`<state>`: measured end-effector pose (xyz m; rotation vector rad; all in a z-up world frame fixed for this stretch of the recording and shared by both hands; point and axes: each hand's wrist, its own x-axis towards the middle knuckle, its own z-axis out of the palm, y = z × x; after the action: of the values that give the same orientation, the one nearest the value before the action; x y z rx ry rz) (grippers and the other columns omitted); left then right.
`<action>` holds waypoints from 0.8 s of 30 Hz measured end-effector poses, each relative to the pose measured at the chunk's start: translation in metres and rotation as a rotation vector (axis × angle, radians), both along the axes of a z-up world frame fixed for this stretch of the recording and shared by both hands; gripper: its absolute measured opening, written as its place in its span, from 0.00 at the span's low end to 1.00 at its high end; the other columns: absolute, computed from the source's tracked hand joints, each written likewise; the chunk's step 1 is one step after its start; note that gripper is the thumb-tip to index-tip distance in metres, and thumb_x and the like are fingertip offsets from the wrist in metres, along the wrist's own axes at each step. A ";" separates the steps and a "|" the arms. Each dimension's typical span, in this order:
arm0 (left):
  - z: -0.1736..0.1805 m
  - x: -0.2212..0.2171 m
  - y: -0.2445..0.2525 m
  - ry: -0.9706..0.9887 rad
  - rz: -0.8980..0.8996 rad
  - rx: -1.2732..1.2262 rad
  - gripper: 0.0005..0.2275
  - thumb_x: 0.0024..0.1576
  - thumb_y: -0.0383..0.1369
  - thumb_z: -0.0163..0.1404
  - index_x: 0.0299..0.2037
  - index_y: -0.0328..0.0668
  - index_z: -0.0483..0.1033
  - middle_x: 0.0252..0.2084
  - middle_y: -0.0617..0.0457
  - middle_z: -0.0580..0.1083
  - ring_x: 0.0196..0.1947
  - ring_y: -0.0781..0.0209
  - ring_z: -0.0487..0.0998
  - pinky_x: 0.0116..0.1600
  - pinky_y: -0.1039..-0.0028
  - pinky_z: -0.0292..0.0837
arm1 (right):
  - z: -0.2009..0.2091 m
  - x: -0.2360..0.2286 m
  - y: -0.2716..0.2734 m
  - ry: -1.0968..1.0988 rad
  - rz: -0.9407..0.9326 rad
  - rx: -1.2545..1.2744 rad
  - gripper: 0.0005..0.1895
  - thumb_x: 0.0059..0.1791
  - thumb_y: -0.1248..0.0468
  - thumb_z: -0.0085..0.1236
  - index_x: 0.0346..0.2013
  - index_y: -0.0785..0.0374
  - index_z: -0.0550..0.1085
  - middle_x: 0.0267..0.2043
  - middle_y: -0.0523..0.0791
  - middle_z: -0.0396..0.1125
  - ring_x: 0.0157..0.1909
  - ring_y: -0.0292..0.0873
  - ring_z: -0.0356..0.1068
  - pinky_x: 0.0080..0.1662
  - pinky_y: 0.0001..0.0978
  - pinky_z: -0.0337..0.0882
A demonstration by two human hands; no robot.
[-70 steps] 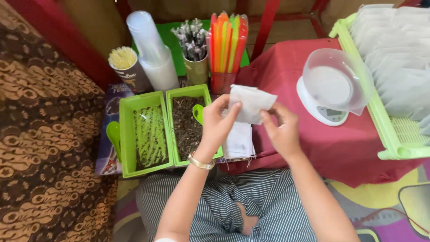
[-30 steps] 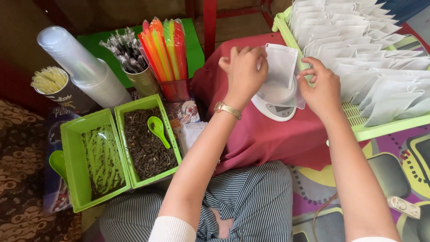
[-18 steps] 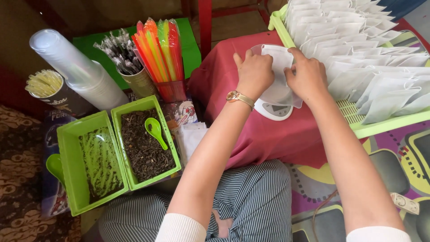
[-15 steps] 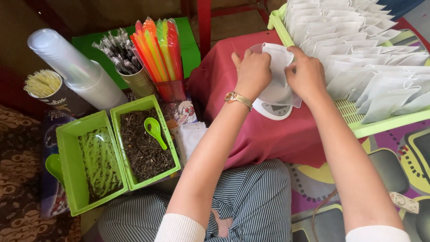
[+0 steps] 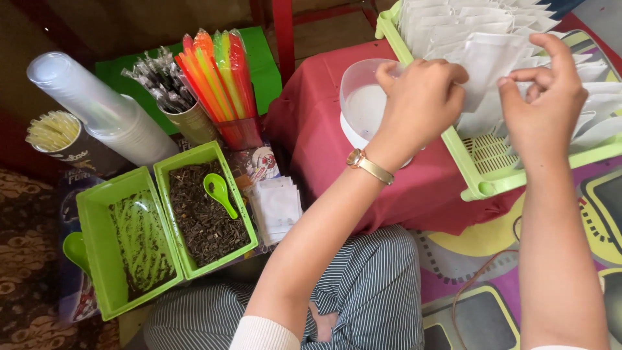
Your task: Filling small white tea bags with loose tea leaves using a plastic spoon at a workspace on the floor.
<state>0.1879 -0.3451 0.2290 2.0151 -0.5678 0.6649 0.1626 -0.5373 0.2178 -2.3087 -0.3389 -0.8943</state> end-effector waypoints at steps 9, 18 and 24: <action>-0.053 -0.004 -0.064 0.134 -0.207 0.348 0.18 0.44 0.26 0.50 0.45 0.49 0.81 0.43 0.58 0.81 0.50 0.55 0.77 0.59 0.35 0.52 | -0.048 -0.009 -0.078 0.050 -0.179 -0.117 0.25 0.51 0.80 0.63 0.64 0.84 0.73 0.39 0.54 0.75 0.27 0.40 0.60 0.32 0.27 0.63; -0.096 -0.001 -0.081 -0.041 -0.050 0.455 0.07 0.47 0.24 0.49 0.33 0.42 0.80 0.47 0.47 0.76 0.67 0.44 0.66 0.65 0.27 0.49 | -0.049 -0.021 -0.070 0.242 -0.160 -0.003 0.28 0.49 0.81 0.54 0.65 0.77 0.70 0.44 0.54 0.74 0.25 0.36 0.56 0.29 0.25 0.59; -0.074 -0.018 -0.052 -0.147 0.022 0.393 0.07 0.45 0.22 0.51 0.31 0.42 0.79 0.50 0.40 0.71 0.67 0.42 0.63 0.67 0.33 0.52 | -0.031 -0.041 -0.041 -0.059 -0.169 -0.268 0.24 0.50 0.82 0.59 0.62 0.80 0.75 0.52 0.58 0.71 0.36 0.46 0.61 0.42 0.36 0.66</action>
<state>0.1698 -0.3972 0.1555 2.3509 -0.8153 0.7656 0.1214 -0.5783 0.1870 -2.5909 -0.3075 -1.0562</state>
